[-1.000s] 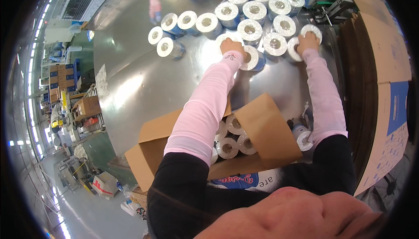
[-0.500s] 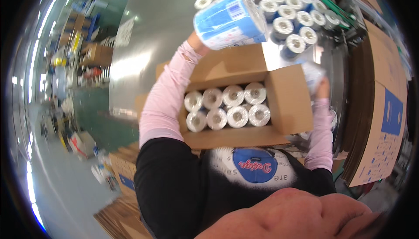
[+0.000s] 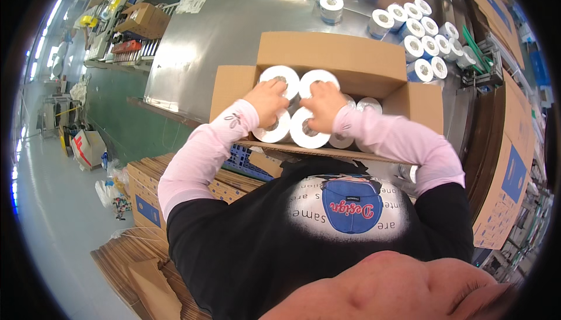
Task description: The person assembles cardboard boxes and fills them with rolls of tape from a work table.
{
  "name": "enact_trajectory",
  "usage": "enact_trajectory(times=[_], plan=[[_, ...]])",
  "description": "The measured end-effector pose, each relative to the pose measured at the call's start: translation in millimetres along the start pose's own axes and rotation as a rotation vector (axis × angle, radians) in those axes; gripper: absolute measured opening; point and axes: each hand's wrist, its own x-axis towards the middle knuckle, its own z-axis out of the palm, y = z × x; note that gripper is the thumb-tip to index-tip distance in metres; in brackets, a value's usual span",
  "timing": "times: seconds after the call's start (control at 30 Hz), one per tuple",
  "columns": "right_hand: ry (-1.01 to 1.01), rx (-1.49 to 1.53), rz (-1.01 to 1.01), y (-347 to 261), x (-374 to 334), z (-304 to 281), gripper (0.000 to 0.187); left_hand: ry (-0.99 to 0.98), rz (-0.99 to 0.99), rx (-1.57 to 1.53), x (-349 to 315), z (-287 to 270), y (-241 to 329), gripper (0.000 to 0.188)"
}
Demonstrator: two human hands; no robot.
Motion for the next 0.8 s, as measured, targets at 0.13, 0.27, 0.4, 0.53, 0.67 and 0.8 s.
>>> enact_trajectory(times=[0.13, 0.27, 0.4, 0.53, 0.67, 0.8], plan=[[0.015, 0.308, 0.148, 16, -13, 87, 0.062, -0.299, -0.091, -0.146, 29, 53, -32, 0.043], [0.144, 0.246, -0.149, 38, -54, -14, 0.041, -0.452, -0.109, -0.688, 80, 1, -42, 0.042], [0.799, 0.123, 0.445, 113, -120, -52, 0.031, -0.037, -0.138, -1.046, 190, -53, -24, 0.031], [0.696, 0.226, 0.564, 192, -175, 11, 0.032, 0.236, -0.028, -0.569, 353, 18, -15, 0.033], [0.753, 0.054, 0.826, 295, -204, 14, 0.034, 0.312, -0.192, -0.333, 469, 53, 23, 0.051], [0.603, -0.024, 0.994, 417, -218, -3, 0.044, 0.269, -0.399, -0.106, 546, 46, 44, 0.059]])
